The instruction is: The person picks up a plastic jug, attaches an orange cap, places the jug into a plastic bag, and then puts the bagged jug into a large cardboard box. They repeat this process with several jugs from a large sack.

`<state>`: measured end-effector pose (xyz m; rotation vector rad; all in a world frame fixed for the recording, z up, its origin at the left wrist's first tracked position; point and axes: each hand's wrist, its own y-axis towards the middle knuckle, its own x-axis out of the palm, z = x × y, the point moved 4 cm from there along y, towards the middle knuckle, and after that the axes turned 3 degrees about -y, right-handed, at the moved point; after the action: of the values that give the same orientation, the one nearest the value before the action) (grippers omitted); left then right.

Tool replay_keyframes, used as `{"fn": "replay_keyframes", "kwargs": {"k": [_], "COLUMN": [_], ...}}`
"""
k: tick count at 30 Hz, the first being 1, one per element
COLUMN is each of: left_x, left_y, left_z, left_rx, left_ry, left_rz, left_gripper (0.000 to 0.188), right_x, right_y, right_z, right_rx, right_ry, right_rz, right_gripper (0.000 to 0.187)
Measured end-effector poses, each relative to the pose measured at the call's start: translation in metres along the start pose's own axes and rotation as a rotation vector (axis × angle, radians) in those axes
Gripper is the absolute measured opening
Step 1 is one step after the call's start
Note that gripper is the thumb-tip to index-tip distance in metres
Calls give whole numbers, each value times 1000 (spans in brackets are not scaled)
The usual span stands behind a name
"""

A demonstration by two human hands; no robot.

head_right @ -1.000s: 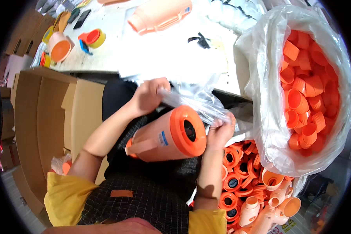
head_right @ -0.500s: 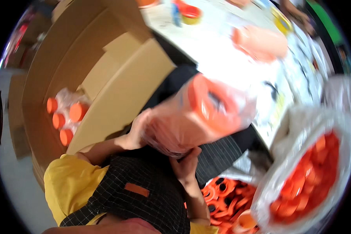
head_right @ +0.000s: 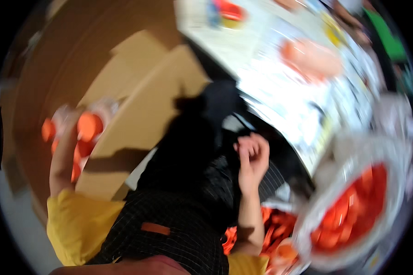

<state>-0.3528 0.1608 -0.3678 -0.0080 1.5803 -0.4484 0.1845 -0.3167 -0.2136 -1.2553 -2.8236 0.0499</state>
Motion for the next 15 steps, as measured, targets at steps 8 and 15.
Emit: {"fn": "replay_keyframes", "kwargs": {"k": [8, 15], "left_x": [-5, -137], "left_y": [30, -58], "left_z": [5, 162], "left_rx": [-76, 351], "left_ry": [100, -575], "left_rz": [49, 507], "left_gripper": [40, 35], "right_x": [-119, -111], "right_y": [241, 261], "right_z": [1, -3], "right_rx": [287, -227], "right_ry": [48, 292], "right_rz": [707, 683], "right_gripper": [39, 25]}}
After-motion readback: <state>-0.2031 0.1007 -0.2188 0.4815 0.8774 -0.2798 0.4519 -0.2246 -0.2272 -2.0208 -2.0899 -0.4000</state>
